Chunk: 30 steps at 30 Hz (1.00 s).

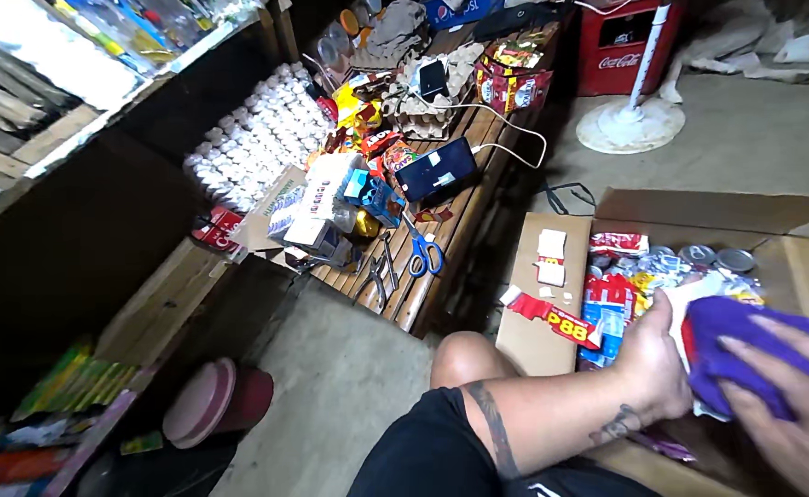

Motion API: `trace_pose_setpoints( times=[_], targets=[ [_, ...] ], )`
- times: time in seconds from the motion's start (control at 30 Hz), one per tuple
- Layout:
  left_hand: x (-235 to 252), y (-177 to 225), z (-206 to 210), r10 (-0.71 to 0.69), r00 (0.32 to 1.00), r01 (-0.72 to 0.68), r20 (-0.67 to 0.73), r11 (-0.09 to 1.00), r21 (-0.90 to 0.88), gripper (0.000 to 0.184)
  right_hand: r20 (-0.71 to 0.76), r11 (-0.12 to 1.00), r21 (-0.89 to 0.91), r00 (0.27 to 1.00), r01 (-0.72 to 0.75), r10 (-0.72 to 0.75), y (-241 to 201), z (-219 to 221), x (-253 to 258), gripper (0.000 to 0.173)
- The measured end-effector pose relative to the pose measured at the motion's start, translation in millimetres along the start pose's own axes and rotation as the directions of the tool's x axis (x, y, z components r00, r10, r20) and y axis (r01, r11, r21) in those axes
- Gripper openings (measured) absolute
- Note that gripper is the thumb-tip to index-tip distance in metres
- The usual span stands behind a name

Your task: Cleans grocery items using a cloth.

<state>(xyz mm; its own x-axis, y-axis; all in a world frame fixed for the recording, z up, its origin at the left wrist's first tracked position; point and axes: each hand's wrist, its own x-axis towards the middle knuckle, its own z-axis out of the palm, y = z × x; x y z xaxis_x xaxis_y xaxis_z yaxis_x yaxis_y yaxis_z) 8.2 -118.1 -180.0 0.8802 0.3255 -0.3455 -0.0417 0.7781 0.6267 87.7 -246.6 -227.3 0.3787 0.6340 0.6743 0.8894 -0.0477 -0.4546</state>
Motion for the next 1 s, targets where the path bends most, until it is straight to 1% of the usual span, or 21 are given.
trace_pose_setpoints(
  times=[0.03, 0.07, 0.1, 0.17, 0.23, 0.27, 0.3, 0.33, 0.37, 0.47, 0.5, 0.57, 0.6, 0.63, 0.7, 0.77, 0.8, 0.83, 0.87, 0.93, 1.0],
  targets=[
    [1.0, -1.2, -0.2, 0.003, 1.000, -0.003, -0.009, 1.000, 0.023, 0.062, 0.030, 1.000, -0.006, 0.999, 0.029, -0.029, -3.1, 6.6, -3.6, 0.037],
    [0.7, -2.1, -1.4, 0.009, 1.000, -0.010, 0.024, 0.999, 0.036, 0.061, 0.056, 0.999, -0.019, 0.998, 0.033, -0.032, -7.5, 8.5, -3.0, 0.039],
    [0.2, -3.9, -2.4, 0.016, 0.997, -0.020, 0.075, 0.999, 0.049, 0.060, 0.070, 1.000, -0.010, 0.998, 0.004, -0.004, -8.4, 7.2, -0.9, 0.043],
    [-7.6, -4.8, 2.9, -0.013, 0.991, -0.002, 0.136, 0.994, 0.109, 0.062, 0.047, 0.992, 0.050, 0.992, -0.116, 0.114, 2.9, 1.0, 2.5, 0.050],
    [-14.3, -8.3, 4.8, -0.063, 0.978, 0.036, 0.199, 0.990, 0.136, 0.063, -0.009, 0.958, 0.119, 0.964, -0.262, 0.265, 14.5, -2.9, 4.8, 0.054],
    [-14.6, -11.5, 5.0, -0.075, 0.976, 0.049, 0.204, 0.990, 0.129, 0.062, -0.029, 0.939, 0.132, 0.946, -0.317, 0.324, 18.5, -0.8, 3.4, 0.055],
    [-13.6, -13.0, 4.9, -0.081, 0.977, 0.059, 0.196, 0.992, 0.113, 0.062, -0.055, 0.933, 0.124, 0.936, -0.339, 0.347, 19.6, 4.2, 0.5, 0.054],
    [-12.0, -13.3, 4.4, -0.081, 0.981, 0.065, 0.176, 0.993, 0.098, 0.062, -0.081, 0.942, 0.101, 0.941, -0.320, 0.328, 17.9, 9.9, -2.9, 0.051],
    [-10.5, -12.3, 5.1, -0.076, 0.988, 0.066, 0.132, 0.995, 0.080, 0.062, -0.097, 0.960, 0.064, 0.956, -0.272, 0.278, 14.1, 15.4, -7.1, 0.047],
    [-1.5, -9.8, 5.3, -0.034, 0.999, 0.034, 0.008, 0.999, -0.018, 0.058, -0.060, 0.996, -0.011, 0.994, -0.088, 0.087, 1.8, 29.5, -16.4, 0.034],
    [1.7, -11.0, 2.8, -0.022, 1.000, 0.021, -0.008, 0.999, -0.042, 0.056, -0.053, 0.999, -0.001, 0.997, -0.053, 0.053, -0.2, 31.8, -16.2, 0.032],
    [5.2, -17.5, -4.5, -0.003, 1.000, 0.004, 0.023, 1.000, -0.026, 0.054, -0.052, 0.997, 0.043, 0.997, -0.058, 0.060, 4.6, 31.0, -12.3, 0.034],
    [3.7, -19.7, -5.7, -0.009, 0.998, 0.008, 0.056, 1.000, 0.017, 0.057, -0.060, 0.994, 0.069, 0.994, -0.089, 0.093, 9.4, 27.8, -9.1, 0.037],
    [0.0, -21.6, -5.6, -0.022, 0.995, 0.015, 0.097, 0.997, 0.078, 0.061, -0.066, 0.984, 0.096, 0.985, -0.152, 0.158, 13.6, 22.7, -6.2, 0.043],
    [-11.2, -22.6, -1.5, -0.076, 0.980, 0.039, 0.184, 0.980, 0.197, 0.067, -0.082, 0.932, 0.164, 0.937, -0.323, 0.339, 19.3, 12.4, -0.2, 0.056],
    [-16.3, -23.2, 1.3, -0.124, 0.972, 0.076, 0.201, 0.971, 0.228, 0.068, -0.089, 0.879, 0.176, 0.882, -0.444, 0.463, 22.5, 9.3, 3.2, 0.063],
    [-16.3, -23.2, 2.9, -0.121, 0.976, 0.081, 0.179, 0.973, 0.216, 0.067, -0.100, 0.875, 0.159, 0.875, -0.456, 0.474, 19.3, 10.7, 2.7, 0.062],
    [-15.4, -21.9, 4.4, -0.110, 0.982, 0.081, 0.152, 0.979, 0.185, 0.066, -0.118, 0.892, 0.131, 0.887, -0.433, 0.447, 13.3, 13.5, 0.9, 0.057],
    [-13.4, -19.8, 4.6, -0.093, 0.987, 0.076, 0.134, 0.988, 0.132, 0.065, -0.133, 0.921, 0.098, 0.912, -0.377, 0.387, 7.1, 17.6, -2.4, 0.052],
    [-5.0, -17.9, 1.7, -0.055, 0.996, 0.051, 0.074, 0.998, 0.046, 0.062, -0.128, 0.972, 0.043, 0.964, -0.229, 0.233, -3.8, 28.1, -12.0, 0.039],
    [3.6, -17.8, -3.7, -0.021, 0.999, 0.021, 0.025, 1.000, 0.005, 0.056, -0.114, 0.994, 0.023, 0.988, -0.103, 0.104, -10.0, 36.5, -16.5, 0.030]
  ],
)
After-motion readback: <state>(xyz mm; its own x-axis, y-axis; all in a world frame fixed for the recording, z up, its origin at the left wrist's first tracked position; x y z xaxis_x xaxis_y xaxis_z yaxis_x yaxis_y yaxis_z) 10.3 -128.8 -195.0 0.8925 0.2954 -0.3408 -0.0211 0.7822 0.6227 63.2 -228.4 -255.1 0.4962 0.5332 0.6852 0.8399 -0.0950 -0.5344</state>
